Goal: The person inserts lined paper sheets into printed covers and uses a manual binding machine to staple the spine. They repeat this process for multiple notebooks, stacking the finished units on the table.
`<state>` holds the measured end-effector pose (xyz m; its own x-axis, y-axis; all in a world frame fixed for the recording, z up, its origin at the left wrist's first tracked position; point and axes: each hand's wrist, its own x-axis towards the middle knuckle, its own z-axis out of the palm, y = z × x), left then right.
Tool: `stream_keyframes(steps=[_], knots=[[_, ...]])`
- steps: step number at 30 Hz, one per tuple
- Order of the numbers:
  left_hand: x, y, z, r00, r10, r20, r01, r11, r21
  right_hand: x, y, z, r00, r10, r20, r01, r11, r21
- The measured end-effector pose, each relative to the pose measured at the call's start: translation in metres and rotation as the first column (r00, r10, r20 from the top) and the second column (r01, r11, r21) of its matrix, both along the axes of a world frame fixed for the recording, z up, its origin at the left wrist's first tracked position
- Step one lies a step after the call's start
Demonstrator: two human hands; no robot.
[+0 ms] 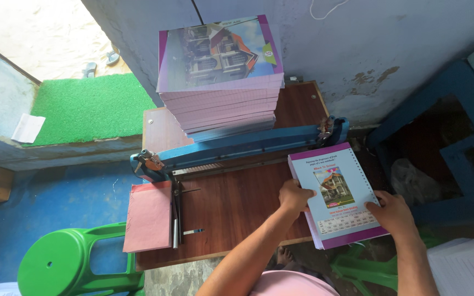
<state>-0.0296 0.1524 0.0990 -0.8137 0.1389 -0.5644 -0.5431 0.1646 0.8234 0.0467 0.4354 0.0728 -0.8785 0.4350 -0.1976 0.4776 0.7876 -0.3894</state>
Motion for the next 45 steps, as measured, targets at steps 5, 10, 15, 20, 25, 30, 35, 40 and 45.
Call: stream_keyframes(steps=[5,10,15,20,25,30,35,40,45], knots=[[0.01,-0.007,0.003,0.997,0.021,-0.069,-0.018,0.999,0.042,-0.002,0.008,-0.004,0.996,-0.022,0.085,0.033,0.992,-0.122],[0.021,-0.011,-0.008,0.995,0.082,-0.05,-0.074,0.985,0.157,-0.007,0.013,0.007,0.985,-0.061,0.162,0.114,0.933,-0.34],[0.023,0.001,-0.006,0.993,0.041,0.114,-0.085,0.905,0.416,-0.023,0.009,0.024,0.972,-0.104,0.209,0.205,0.808,-0.553],[0.024,0.008,0.014,0.992,-0.011,0.129,-0.06,0.843,0.535,-0.028,-0.006,0.044,0.945,-0.073,0.32,0.253,0.783,-0.568],[0.022,0.006,0.034,0.967,-0.007,0.255,-0.132,0.843,0.522,-0.026,-0.022,0.054,0.903,-0.123,0.412,0.308,0.853,-0.421],[0.02,0.008,0.037,0.95,0.01,0.313,-0.16,0.875,0.457,-0.024,-0.022,0.056,0.932,-0.011,0.361,0.241,0.764,-0.599],[0.019,0.013,0.018,0.932,0.014,0.361,-0.195,0.861,0.47,-0.024,-0.021,0.05,0.918,-0.03,0.395,0.242,0.83,-0.502],[0.023,0.021,0.018,0.891,0.071,0.448,-0.294,0.842,0.452,-0.027,-0.017,0.049,0.941,-0.02,0.337,0.268,0.652,-0.709],[0.031,0.018,0.04,0.826,0.067,0.559,-0.317,0.876,0.363,-0.026,-0.02,0.054,0.923,-0.017,0.385,0.225,0.836,-0.501]])
